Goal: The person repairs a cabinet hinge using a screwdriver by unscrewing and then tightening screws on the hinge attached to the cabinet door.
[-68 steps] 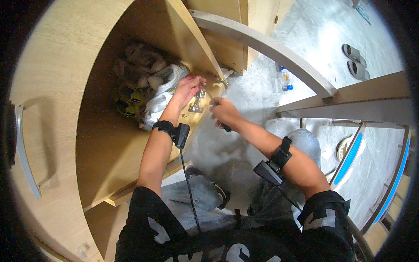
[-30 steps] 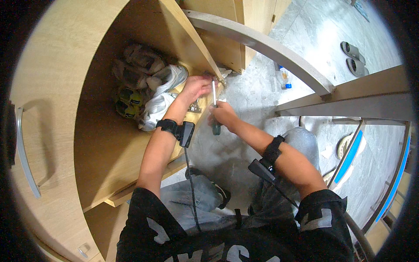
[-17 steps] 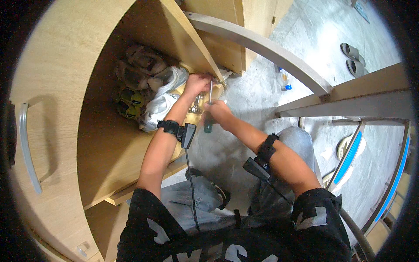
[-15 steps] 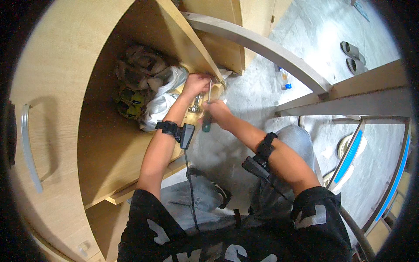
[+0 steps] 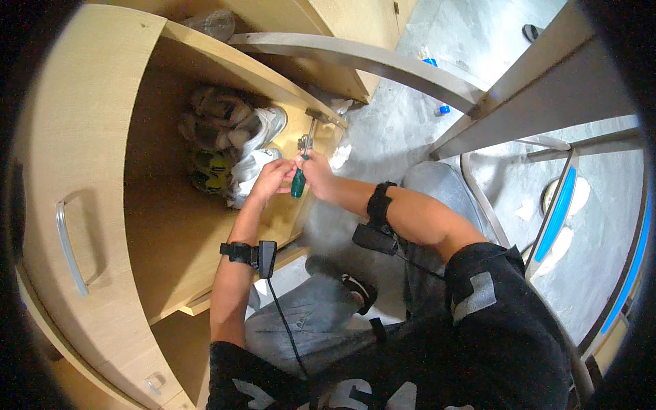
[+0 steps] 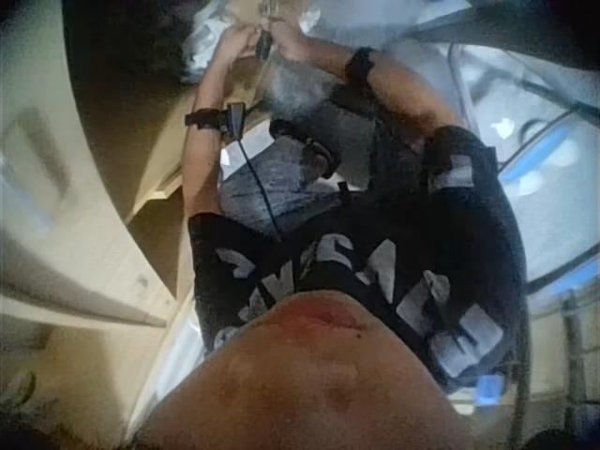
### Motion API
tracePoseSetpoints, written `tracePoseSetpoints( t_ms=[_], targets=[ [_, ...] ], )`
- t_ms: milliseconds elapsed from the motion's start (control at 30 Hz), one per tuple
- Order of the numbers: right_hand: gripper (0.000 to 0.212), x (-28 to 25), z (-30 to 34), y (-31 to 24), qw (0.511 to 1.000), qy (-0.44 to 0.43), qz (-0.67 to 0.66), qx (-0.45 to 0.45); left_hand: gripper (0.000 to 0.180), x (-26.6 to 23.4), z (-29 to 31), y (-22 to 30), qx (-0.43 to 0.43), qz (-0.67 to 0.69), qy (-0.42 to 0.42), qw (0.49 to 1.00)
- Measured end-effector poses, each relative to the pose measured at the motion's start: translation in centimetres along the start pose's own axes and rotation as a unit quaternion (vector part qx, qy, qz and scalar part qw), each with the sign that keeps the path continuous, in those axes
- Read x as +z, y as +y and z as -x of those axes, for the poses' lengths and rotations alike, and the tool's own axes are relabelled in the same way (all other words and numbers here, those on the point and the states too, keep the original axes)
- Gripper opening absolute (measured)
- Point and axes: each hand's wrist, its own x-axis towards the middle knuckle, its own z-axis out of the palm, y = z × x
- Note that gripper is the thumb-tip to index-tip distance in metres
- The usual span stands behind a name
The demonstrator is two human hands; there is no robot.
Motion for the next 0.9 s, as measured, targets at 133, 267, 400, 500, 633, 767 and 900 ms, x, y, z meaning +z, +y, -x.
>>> tracePoseSetpoints(
  t_ms=[133,267,400,500,633,767,900],
  targets=[
    [0.013,0.7,-1.8,1.5,1.0,0.009,0.006,-0.022,0.04,0.1,1.5,0.3,-0.027,-0.076,0.011,0.997],
    [0.012,1.4,-2.6,3.4,0.993,-0.018,-0.096,-0.069,0.046,1.0,2.4,0.3,-0.016,-0.088,0.136,0.987],
    [0.023,-0.3,-2.9,3.8,0.987,-0.073,-0.069,-0.127,0.046,0.5,2.1,-1.1,-0.057,-0.067,0.125,0.988],
    [0.028,-2.1,-3.1,3.5,0.977,-0.119,-0.009,-0.178,0.042,0.2,2.1,-2.7,-0.1,-0.014,0.073,0.992],
    [0.033,-2.6,-4.0,3.7,0.951,-0.234,-0.153,-0.135,0.037,0.0,1.7,-3.2,-0.058,0.032,0.035,0.997],
    [0.033,-1.6,-3.1,3.0,0.932,-0.258,-0.245,-0.07,0.031,-0.1,1.3,-3.2,-0.062,0.08,0.03,0.994],
    [0.033,-0.9,-2.8,4.5,0.95,-0.2,-0.222,-0.087,0.031,0.1,0.9,-2.6,0.012,-0.022,0.091,0.996]
  ],
)
